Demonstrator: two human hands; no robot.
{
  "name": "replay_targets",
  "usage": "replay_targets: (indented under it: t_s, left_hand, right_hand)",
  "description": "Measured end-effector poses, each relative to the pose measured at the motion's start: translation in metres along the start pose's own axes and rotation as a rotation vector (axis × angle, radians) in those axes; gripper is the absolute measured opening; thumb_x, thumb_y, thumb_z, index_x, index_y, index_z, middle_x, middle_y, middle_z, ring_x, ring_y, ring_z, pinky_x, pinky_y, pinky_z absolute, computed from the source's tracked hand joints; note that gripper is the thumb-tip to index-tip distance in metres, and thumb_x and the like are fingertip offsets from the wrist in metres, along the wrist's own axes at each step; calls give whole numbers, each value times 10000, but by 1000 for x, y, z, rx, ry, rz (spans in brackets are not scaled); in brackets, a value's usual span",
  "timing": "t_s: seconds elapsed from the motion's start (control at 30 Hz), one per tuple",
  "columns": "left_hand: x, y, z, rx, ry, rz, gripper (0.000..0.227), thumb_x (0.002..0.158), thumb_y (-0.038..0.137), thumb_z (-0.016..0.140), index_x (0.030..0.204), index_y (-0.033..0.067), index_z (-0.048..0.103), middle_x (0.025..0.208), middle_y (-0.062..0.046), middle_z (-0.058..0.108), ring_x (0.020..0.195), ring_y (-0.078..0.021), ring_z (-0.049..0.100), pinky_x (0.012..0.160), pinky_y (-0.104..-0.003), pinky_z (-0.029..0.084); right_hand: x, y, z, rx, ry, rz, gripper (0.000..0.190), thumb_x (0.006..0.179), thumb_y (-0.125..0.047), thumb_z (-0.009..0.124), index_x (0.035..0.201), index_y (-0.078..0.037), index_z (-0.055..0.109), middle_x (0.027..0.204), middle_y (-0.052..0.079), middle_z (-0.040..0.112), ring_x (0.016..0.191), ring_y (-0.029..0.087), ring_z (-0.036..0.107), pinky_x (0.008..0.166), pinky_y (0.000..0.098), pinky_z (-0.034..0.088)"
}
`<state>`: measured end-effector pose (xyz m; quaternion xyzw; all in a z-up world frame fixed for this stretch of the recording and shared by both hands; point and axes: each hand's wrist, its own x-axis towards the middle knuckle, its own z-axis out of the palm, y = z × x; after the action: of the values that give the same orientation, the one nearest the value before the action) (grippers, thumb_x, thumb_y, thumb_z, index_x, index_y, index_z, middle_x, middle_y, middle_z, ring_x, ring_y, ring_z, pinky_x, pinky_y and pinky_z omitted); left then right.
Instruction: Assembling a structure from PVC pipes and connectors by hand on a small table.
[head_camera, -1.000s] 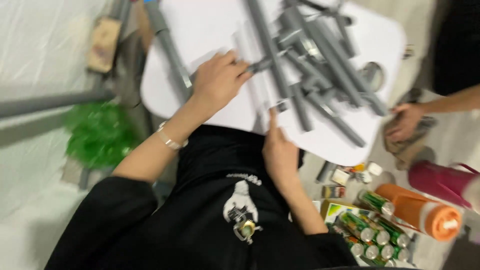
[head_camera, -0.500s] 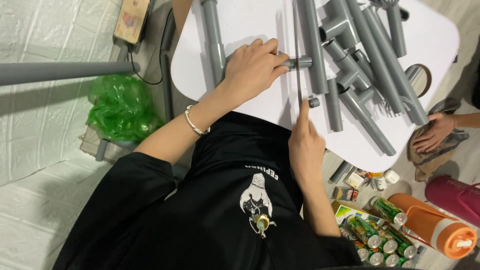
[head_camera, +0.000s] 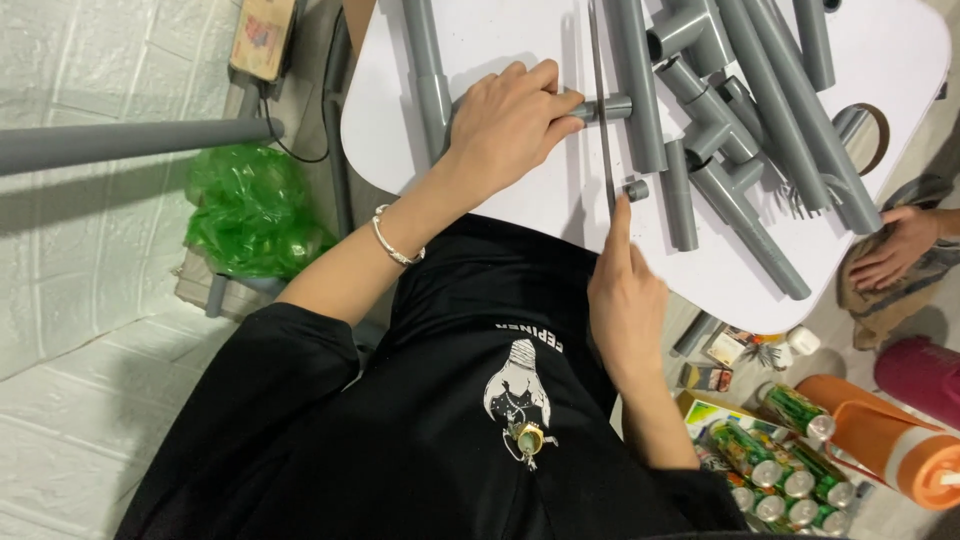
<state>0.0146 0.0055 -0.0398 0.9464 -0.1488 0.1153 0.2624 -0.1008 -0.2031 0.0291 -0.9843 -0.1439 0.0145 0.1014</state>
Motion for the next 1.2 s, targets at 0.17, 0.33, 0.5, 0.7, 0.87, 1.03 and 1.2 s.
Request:
replay_targets:
  t_s: [0.17,0.33,0.5,0.7,0.87,1.03,1.2]
  left_hand:
    - [1,3,-6,-40,-11,-18,181,993,323,722,1056,183,816,927,2,586,743,-181,582,658,-340,517]
    - [3,2,-3,-27,-16,-27,186,999,317,716,1071,179,819,931,-6,600,740,-177,599,638,-319,523]
    - [1,2,-3,-23,3,-4,192,994,314,725,1099,185,824,931,10,567,749,-161,565,666,-315,498]
    - [2,6,-9,-6,-36,-25,180,1000,314,717,1108,204,809,934,4,585,748,-176,588,662,-334,527]
    - [2,5,-7,-21,-4,-18,166,988,306,738,1080,194,817,900,5,578,710,-164,569,635,-314,509]
    - [0,7,-10,-23,4,13,166,992,304,739,1061,184,830,911,11,566,731,-167,559,652,-320,492]
    - [4,6,-13,-43,-32,-6,184,985,298,751,1108,193,839,868,-3,584,651,-156,541,585,-293,492]
  right_hand:
    - [18,-5,-5,-63,5,-2,636,960,57,627,1574,33,462,783,161,694,480,276,604,456,432,476]
    - [-18,-10,-36,-62,-77,53,592,964,44,599,1544,35,481,793,180,688,509,339,634,464,473,460]
    - [-14,-3,-20,-130,-91,-10,683,928,43,634,1585,34,448,739,125,658,450,268,605,428,428,484]
    - [6,-1,-7,-42,-31,27,665,926,93,596,1574,48,456,720,152,655,454,263,588,448,441,470]
    - [-17,1,-14,-21,-77,64,625,964,61,601,1569,26,447,749,157,669,480,296,624,465,468,484]
    - [4,4,13,-31,58,-13,649,951,84,628,1576,22,462,843,170,727,539,274,647,499,439,499]
    - [5,6,16,-50,52,-5,709,929,74,627,1602,-10,421,802,154,686,496,266,604,465,416,493]
